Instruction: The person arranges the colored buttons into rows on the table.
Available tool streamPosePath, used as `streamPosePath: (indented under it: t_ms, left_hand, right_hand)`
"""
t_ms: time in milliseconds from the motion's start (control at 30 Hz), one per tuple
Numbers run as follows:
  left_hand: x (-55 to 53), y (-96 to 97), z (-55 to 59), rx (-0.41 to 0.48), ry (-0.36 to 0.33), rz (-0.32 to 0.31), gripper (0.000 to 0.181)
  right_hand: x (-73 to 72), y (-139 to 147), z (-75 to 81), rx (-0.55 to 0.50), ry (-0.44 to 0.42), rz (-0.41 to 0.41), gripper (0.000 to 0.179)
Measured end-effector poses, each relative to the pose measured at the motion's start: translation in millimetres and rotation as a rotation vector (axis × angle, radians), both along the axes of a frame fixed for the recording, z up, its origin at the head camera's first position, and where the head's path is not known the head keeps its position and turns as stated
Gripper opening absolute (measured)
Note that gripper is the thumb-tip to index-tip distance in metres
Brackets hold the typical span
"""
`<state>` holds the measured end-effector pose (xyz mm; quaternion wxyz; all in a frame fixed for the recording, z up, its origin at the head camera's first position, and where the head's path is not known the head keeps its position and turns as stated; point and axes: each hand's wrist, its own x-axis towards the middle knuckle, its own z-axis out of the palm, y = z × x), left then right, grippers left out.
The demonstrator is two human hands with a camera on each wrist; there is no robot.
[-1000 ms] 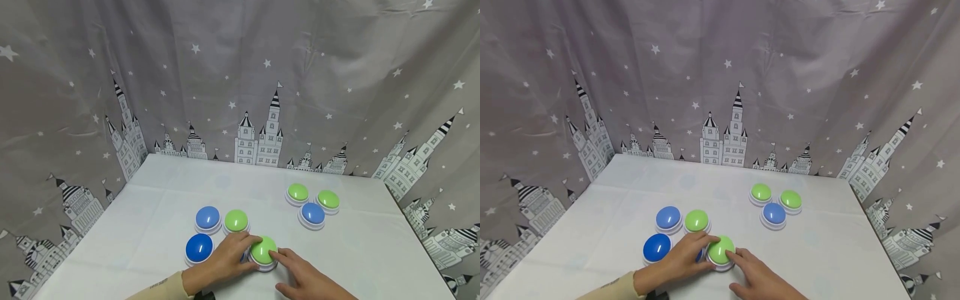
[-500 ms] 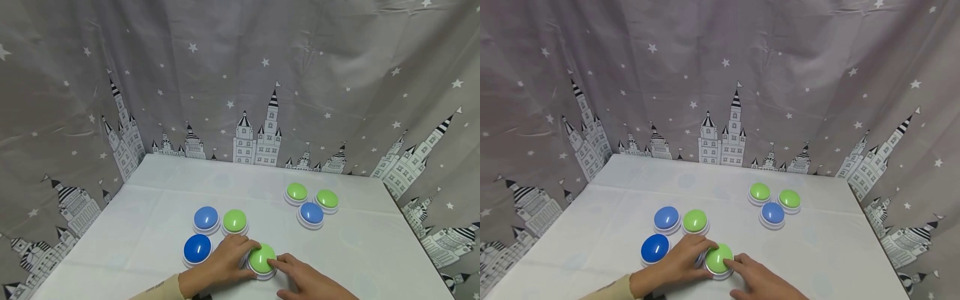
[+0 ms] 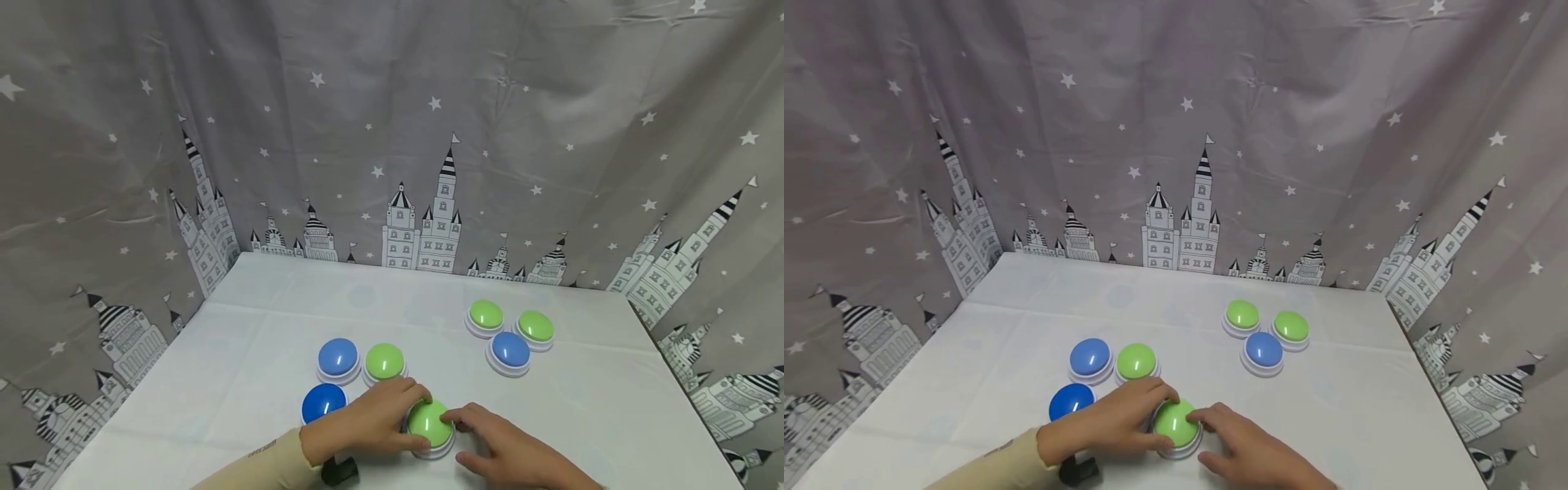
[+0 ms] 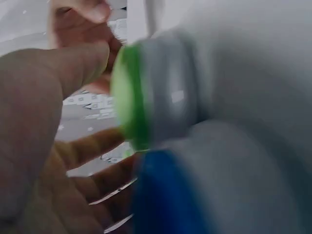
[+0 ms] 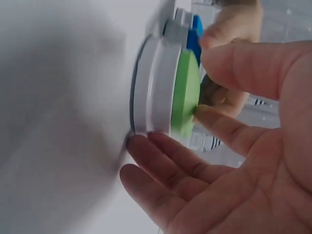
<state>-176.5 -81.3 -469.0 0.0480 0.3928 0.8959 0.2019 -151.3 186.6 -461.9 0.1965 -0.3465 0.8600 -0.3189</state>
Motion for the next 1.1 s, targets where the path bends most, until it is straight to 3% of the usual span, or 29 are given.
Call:
streamPosePath:
  t_ms: [100, 233, 500, 633, 800, 967, 1100]
  left_hand:
    - [-12.7, 9.0, 12.0, 0.001, -0.031, -0.041, 0.053]
    - [-31.1, 24.0, 23.8, 0.012, -0.069, -0.055, 0.049]
    - [-76.8, 55.6, 35.3, 0.047, -0.043, 0.057, 0.044]
    - [-108.1, 75.6, 30.9, 0.058, -0.056, 0.139, 0.046]
    - [-141.6, 93.4, 19.9, 0.038, -0.085, 0.265, 0.051]
    - [-160.7, 104.1, 13.1, -0.004, -0.123, 0.388, 0.062]
    - [-171.5, 110.0, 7.3, 0.014, -0.159, 0.43, 0.069]
  right_hand:
    - [-9.2, 3.9, -1.2, -0.046, 0.101, 0.025, 0.047]
    - [-24.5, 11.2, 3.1, -0.083, 0.148, 0.009, 0.046]
    - [-68.1, 24.2, 19.9, -0.048, 0.304, -0.134, 0.042]
    - [-98.2, 38.1, 22.9, -0.02, 0.336, -0.26, 0.043]
    - [-133.4, 53.5, 16.7, 0.044, 0.257, -0.377, 0.047]
    - [-153.8, 57.5, 9.6, 0.079, 0.23, -0.431, 0.047]
    - [-163.8, 53.9, 9.0, 0.103, 0.261, -0.458, 0.046]
